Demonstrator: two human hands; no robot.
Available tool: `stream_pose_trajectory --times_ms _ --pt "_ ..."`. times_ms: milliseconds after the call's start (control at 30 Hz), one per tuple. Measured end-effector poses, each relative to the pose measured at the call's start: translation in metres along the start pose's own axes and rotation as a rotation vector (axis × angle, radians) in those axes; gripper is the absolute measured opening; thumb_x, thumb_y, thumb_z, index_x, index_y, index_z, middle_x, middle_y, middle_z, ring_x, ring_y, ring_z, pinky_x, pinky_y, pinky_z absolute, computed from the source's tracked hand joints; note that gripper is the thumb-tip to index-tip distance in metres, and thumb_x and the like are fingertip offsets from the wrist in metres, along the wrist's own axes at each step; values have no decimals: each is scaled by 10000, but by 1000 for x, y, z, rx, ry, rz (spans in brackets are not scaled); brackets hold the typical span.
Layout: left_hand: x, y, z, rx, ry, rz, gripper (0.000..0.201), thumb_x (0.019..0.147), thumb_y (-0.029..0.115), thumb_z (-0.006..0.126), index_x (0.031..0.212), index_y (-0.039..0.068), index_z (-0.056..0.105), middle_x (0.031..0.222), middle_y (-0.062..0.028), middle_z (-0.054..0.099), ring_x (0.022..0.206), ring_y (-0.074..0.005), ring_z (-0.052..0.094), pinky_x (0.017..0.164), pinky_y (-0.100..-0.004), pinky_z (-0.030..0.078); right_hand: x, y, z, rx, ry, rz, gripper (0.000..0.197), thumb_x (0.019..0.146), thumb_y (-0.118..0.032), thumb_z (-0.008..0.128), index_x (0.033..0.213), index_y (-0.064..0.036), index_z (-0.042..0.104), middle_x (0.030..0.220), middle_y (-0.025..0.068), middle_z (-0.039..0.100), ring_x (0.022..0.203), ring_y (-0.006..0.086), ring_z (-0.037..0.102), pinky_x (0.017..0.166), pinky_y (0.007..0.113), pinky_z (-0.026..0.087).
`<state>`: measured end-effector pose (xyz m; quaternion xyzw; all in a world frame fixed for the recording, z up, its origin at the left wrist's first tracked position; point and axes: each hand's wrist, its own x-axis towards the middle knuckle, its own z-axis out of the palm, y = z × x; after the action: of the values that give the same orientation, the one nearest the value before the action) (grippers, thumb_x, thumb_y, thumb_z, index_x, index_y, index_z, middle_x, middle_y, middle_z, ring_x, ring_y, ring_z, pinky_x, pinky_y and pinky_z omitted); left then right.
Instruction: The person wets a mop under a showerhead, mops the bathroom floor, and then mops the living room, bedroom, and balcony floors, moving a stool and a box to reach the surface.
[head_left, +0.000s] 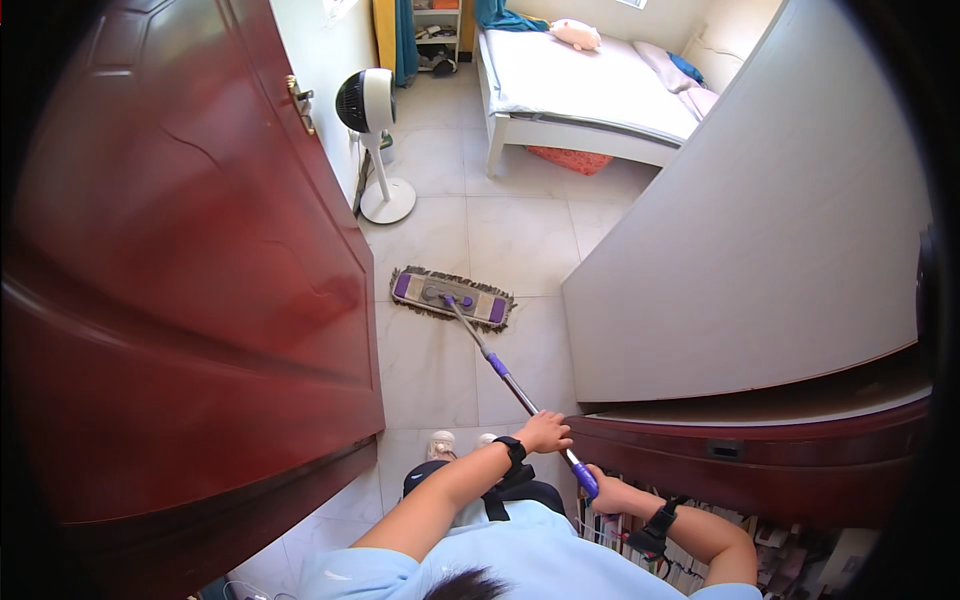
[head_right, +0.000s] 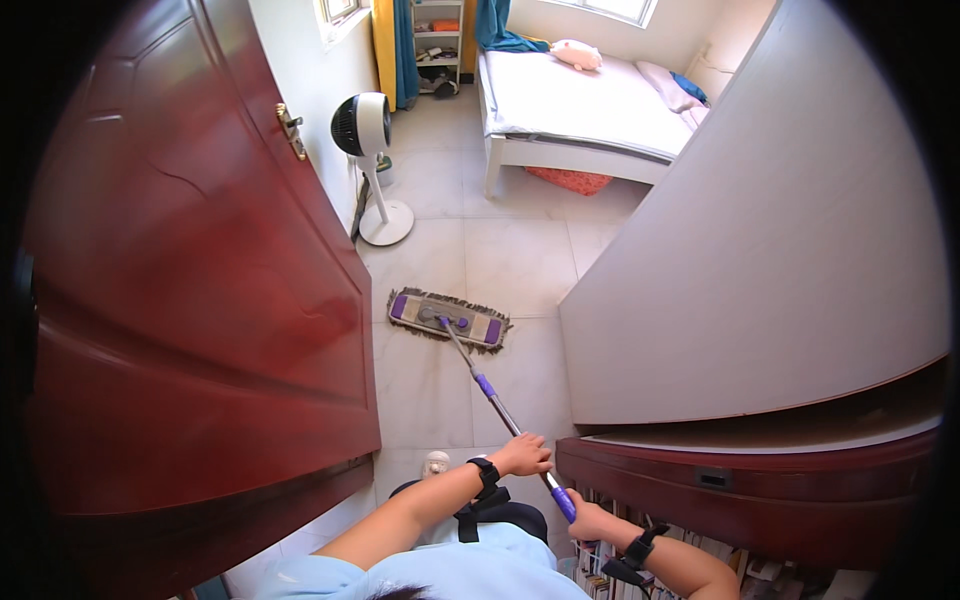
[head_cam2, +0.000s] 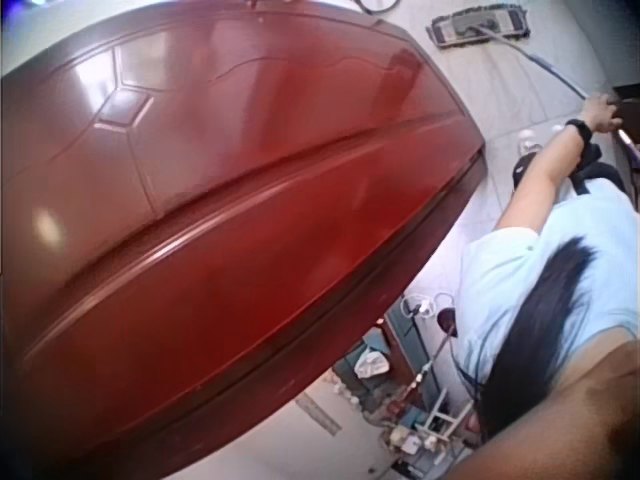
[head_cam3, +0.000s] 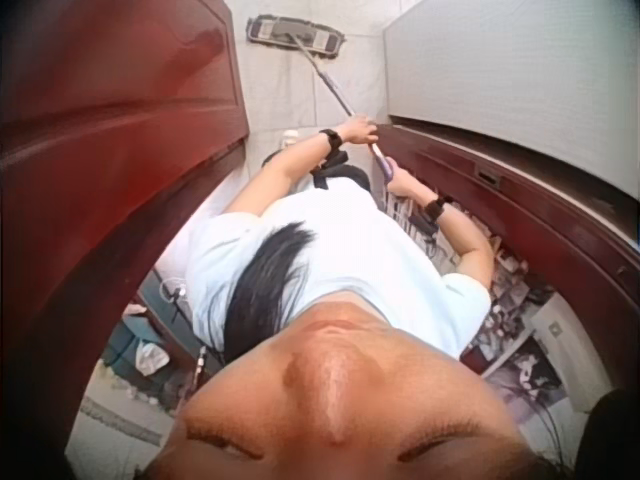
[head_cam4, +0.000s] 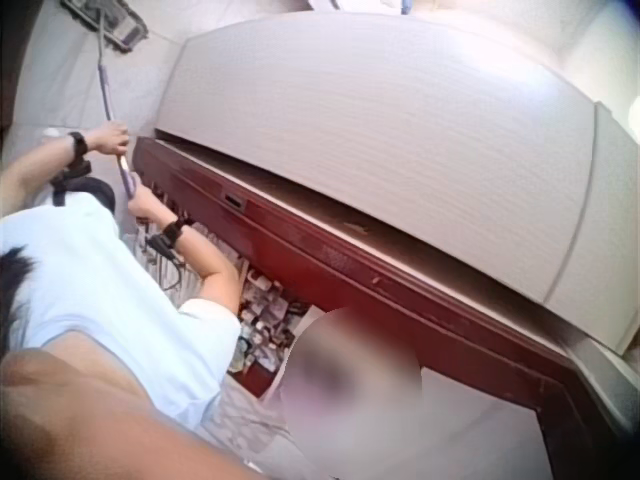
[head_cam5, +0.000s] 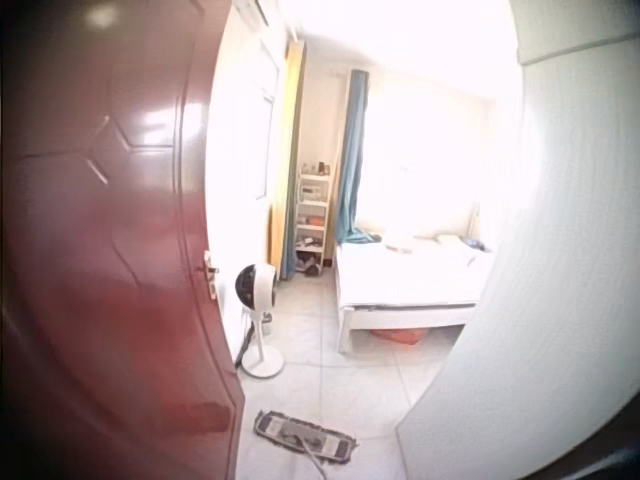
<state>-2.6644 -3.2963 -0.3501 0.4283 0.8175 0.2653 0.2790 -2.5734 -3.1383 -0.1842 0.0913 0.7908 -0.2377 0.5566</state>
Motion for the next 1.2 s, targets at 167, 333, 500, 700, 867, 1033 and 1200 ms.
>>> stream_pose_trajectory --times_ms 167,333,500,700,867,1033,1200 --pt "-60 -70 -2 159 122 38 262 847 262 445 902 80 626 982 -123 571 1011 -307 519 862 -459 415 27 -98 6 339 -65 -80 912 622 74 546 1397 -122 108 641 117 541 411 231 553 335 340 426" --pt "-94 -142 -63 280 290 -280 213 836 180 451 870 63 625 972 -94 606 1000 -305 562 825 -457 447 102 -187 -1 385 -85 -168 813 639 60 574 1333 -67 169 627 110 525 456 208 560 383 337 470" --pt "-121 -174 -116 189 247 -508 212 852 177 423 931 85 597 987 -105 601 1012 -294 560 826 -476 437 131 -257 -4 375 -42 -198 616 645 48 557 1170 20 237 641 140 535 468 239 585 380 378 507" --pt "-170 -213 -83 -406 218 -485 423 924 256 337 1220 -5 487 1338 -218 401 1330 -309 247 1084 -358 220 168 -258 57 598 -53 -459 652 681 -22 636 1201 9 245 844 127 512 699 225 627 566 346 563" --pt "-191 -164 -16 -640 -164 -274 516 958 394 339 1419 175 259 1431 -118 321 1354 -270 219 1113 -433 92 186 -137 96 1337 -305 -319 684 831 -20 577 1373 -244 226 780 47 478 505 80 436 421 186 386" --pt "-190 -83 48 -680 60 -367 566 962 391 337 1419 78 223 1439 -157 292 1329 -277 274 1083 -350 212 132 -64 101 1295 -153 -294 673 876 -160 575 1420 -277 195 707 28 474 506 64 412 406 171 358" --pt "-157 -10 109 -1390 417 -442 520 968 391 316 1349 39 341 1382 -127 377 1274 -199 361 1056 -306 271 54 -22 146 1285 -145 -297 618 883 -158 549 1410 -270 245 699 28 477 496 69 417 394 180 356"
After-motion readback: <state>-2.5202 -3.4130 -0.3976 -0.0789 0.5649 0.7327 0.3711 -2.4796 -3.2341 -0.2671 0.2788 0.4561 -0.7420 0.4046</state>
